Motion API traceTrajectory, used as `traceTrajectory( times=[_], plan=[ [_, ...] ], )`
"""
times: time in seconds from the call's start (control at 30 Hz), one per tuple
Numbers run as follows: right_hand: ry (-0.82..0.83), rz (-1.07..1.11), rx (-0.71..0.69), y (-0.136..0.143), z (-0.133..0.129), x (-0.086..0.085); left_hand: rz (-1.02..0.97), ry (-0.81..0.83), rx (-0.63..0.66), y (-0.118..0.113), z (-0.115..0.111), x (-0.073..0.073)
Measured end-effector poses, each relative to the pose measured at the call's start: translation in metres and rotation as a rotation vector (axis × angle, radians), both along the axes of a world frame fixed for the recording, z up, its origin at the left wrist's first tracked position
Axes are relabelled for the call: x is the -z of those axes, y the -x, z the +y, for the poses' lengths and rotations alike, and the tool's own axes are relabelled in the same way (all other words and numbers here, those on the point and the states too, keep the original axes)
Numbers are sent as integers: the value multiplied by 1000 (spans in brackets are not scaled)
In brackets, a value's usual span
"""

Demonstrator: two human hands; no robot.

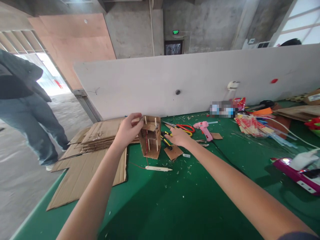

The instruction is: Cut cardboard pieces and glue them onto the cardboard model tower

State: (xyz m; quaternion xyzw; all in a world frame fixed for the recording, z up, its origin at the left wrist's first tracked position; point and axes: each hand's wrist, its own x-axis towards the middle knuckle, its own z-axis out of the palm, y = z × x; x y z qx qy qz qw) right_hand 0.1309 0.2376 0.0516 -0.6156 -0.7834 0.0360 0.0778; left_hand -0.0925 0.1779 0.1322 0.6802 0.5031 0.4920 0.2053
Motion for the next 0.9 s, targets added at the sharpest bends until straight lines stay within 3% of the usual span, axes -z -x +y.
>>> traceTrajectory(
  times=[0.17, 0.33, 0.6, 0.73, 0.9],
  plan=[
    [32, -9, 47, 13, -24, 11, -133, 5, 43, 4, 5, 6],
    [62, -14, 70, 18, -26, 14, -259, 68, 119, 4, 12, 14],
    [12, -12, 29, 19, -31, 6, -231, 124, 103, 4, 14, 17],
    [-46, -46, 33, -2, -39, -19, -200, 116, 91, 5, 12, 16],
    [17, -143, 274, -65, -34, -38, -173, 111, 82, 5, 9, 14]
  ],
)
